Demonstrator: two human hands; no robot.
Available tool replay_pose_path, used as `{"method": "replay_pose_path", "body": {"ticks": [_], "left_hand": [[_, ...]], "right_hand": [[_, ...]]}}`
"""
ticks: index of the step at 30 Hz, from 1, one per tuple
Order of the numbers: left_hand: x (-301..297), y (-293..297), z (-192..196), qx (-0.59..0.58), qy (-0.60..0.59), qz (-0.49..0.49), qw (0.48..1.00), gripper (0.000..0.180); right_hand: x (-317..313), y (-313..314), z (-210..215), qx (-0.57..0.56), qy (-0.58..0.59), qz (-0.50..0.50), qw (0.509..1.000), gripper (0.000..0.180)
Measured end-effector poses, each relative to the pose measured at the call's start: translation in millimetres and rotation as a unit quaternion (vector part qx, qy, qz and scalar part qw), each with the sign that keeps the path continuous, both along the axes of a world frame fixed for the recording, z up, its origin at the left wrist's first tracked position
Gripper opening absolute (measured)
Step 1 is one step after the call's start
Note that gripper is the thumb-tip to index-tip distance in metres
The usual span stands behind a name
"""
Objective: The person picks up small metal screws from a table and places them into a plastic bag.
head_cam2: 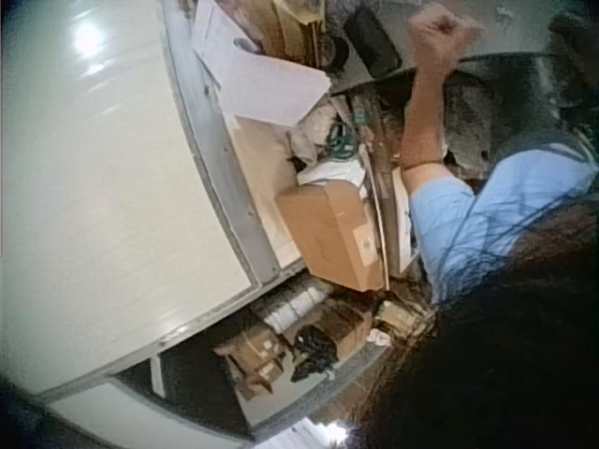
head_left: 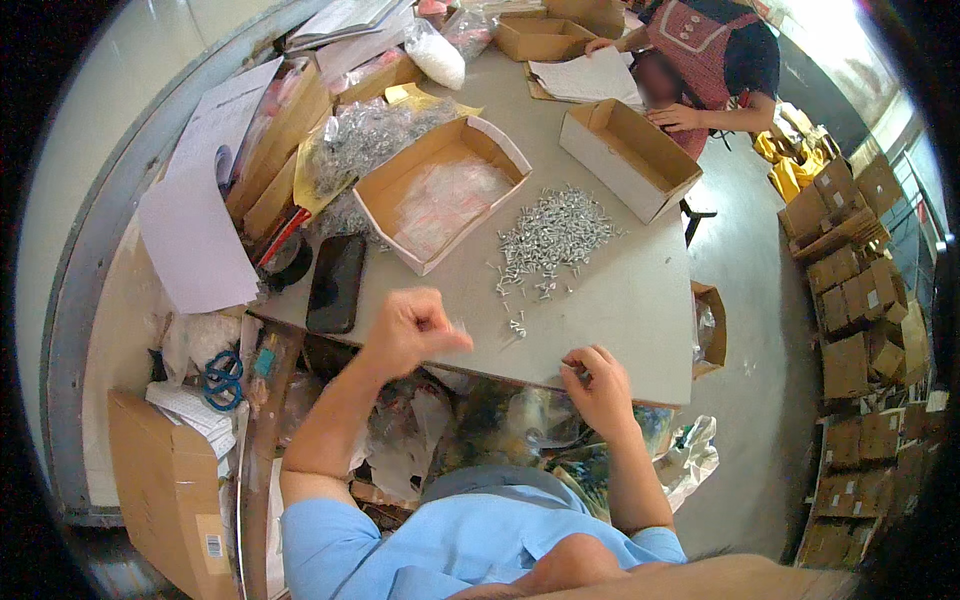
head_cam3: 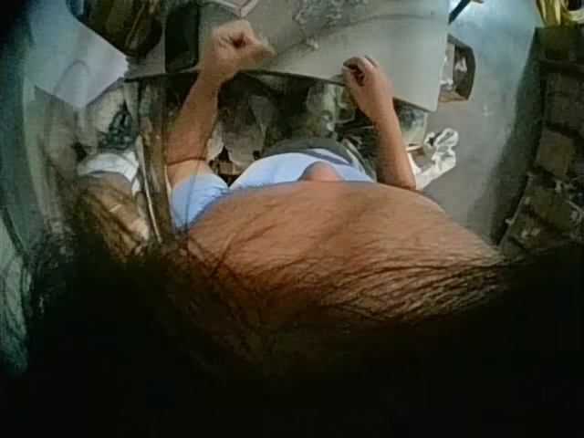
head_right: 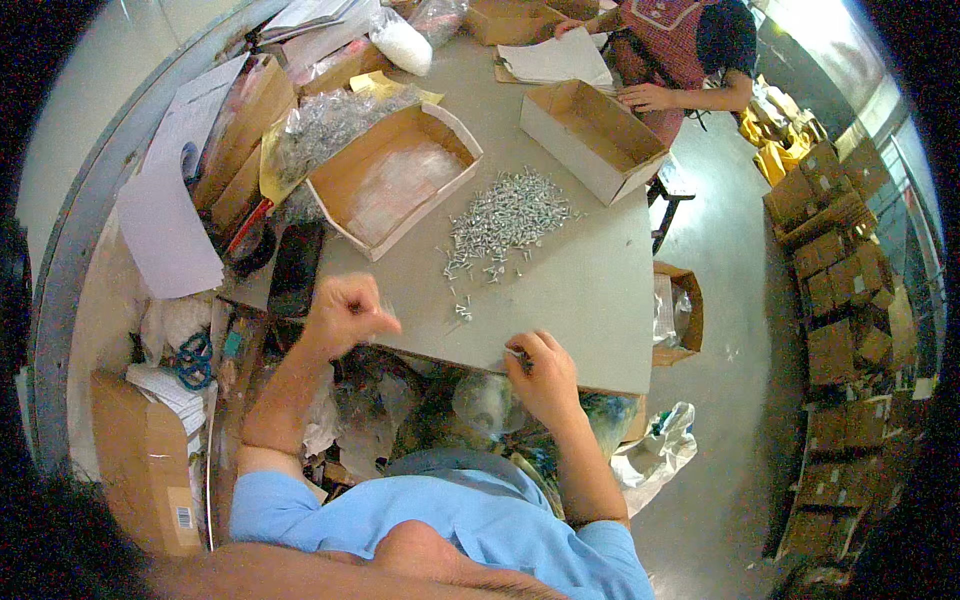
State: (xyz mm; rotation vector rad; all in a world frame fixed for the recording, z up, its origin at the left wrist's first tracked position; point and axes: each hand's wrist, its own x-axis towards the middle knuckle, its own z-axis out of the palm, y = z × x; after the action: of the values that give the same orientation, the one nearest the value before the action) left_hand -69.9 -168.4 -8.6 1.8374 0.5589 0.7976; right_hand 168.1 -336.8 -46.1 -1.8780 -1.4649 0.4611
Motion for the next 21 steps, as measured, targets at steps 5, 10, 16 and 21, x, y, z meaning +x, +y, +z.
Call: {"method": "replay_pose_path", "body": {"ticks": [5, 10, 16, 21], "left_hand": [[-9, -59, -44, -0.201, -0.050, -0.081, 0.975, 0.013], [-12, -97, -125, -0.227, 0.102, -0.204, 0.947, 0.020], [42, -137, -197, -0.228, 0.159, -0.272, 0.921, 0.027], [70, -160, -203, -0.325, 0.029, -0.228, 0.917, 0.037]], "right_hand": [[-14, 45, -10, 0.048, -0.013, 0.053, 0.997, 0.020], [-28, 75, -24, 0.111, -0.122, 0.056, 0.985, 0.020], [-27, 69, -24, 0.086, -0.145, 0.046, 0.985, 0.014], [-15, 26, -3, -0.023, -0.103, 0.115, 0.988, 0.011]]}}
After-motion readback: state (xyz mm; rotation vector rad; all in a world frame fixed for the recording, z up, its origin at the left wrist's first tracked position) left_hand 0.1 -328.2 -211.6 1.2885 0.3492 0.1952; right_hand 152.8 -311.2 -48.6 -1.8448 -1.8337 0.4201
